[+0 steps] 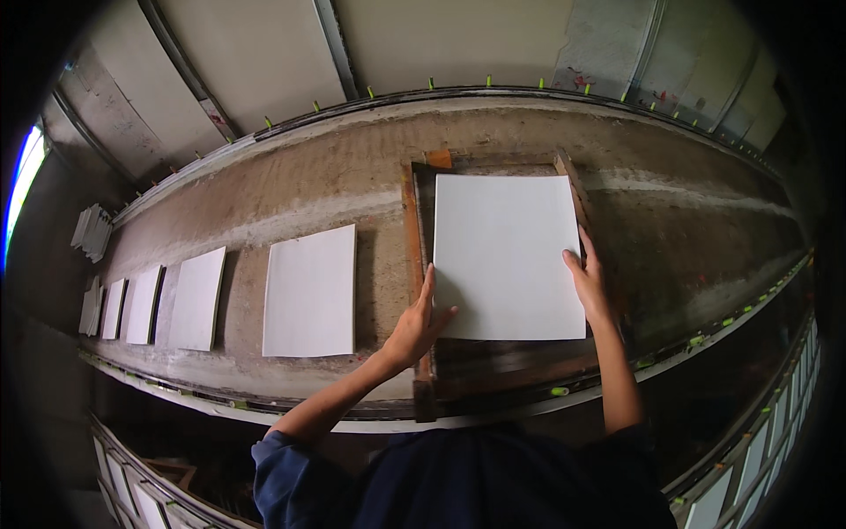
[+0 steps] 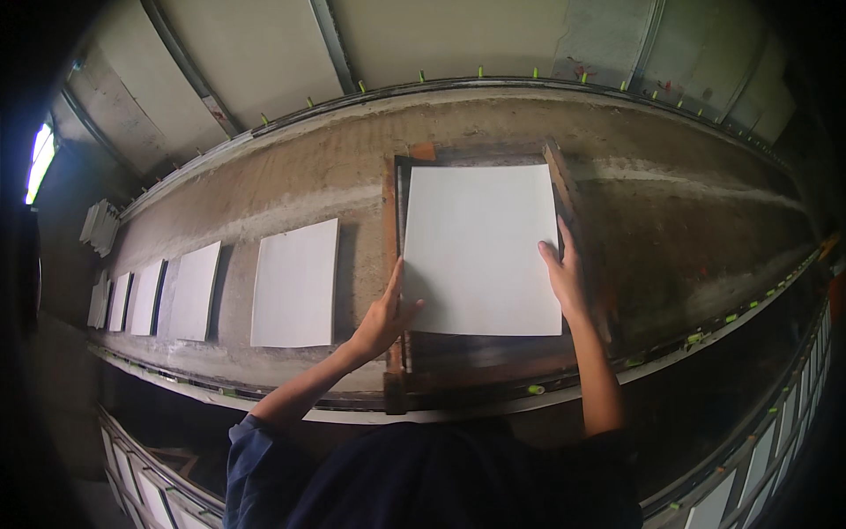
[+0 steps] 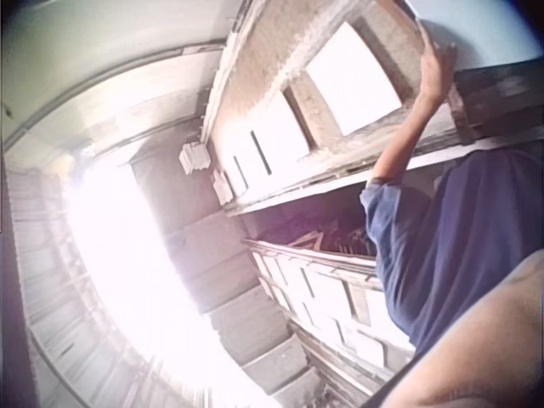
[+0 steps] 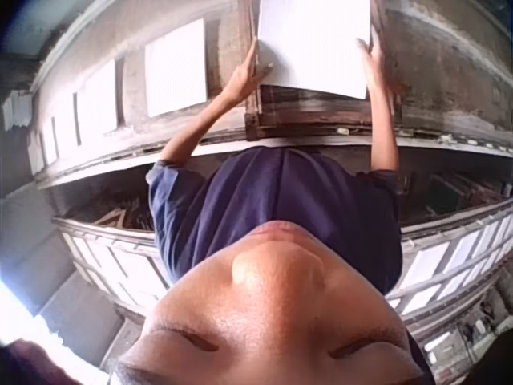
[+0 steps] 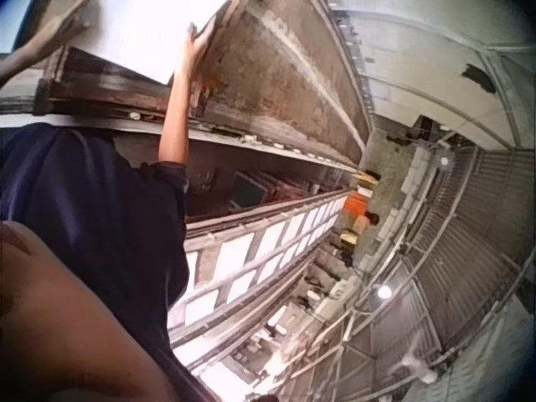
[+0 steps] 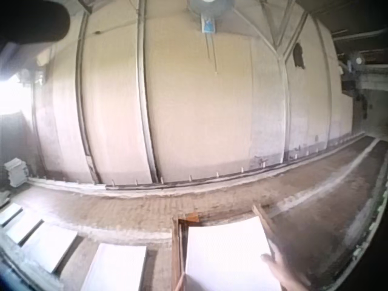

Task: The person repeatedly picks up white square tiles from a stack and places them into a wooden frame on a workbench. They press down on each tile to ensure it is flat before moving the frame aside and repeating the process with the next tile.

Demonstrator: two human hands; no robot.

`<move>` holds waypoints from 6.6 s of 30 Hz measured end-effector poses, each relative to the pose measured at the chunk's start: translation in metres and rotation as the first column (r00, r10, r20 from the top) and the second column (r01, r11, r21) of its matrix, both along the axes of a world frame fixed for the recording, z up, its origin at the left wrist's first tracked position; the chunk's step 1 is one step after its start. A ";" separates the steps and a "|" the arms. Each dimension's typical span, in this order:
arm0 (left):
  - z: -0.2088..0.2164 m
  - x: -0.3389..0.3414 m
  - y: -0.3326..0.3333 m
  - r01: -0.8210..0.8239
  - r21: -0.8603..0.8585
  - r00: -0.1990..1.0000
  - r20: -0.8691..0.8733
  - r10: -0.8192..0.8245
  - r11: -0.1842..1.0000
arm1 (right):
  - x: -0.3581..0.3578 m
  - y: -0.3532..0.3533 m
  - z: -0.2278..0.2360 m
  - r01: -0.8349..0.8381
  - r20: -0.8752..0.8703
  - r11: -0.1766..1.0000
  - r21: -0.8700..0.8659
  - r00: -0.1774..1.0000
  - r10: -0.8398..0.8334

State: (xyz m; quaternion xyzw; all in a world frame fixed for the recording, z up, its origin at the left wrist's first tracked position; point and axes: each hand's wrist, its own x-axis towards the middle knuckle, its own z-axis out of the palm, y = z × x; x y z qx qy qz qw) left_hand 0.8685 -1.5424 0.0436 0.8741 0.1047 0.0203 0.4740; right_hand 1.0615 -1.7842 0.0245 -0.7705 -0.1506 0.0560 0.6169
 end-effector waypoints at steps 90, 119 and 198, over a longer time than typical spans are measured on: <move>-0.050 0.041 -0.051 -0.023 0.775 0.998 -0.017 0.058 0.631 | 0.030 0.009 -0.079 0.300 0.550 0.576 -0.760 0.770 0.324; -0.116 0.240 -0.005 -0.276 0.677 0.957 0.262 0.127 0.683 | 0.131 0.106 -0.101 0.364 0.635 0.568 -0.738 0.661 0.400; -0.019 0.252 -0.201 -0.373 0.047 0.815 0.494 0.303 0.927 | 0.270 -0.327 0.007 -0.205 0.260 0.906 -0.371 0.913 0.314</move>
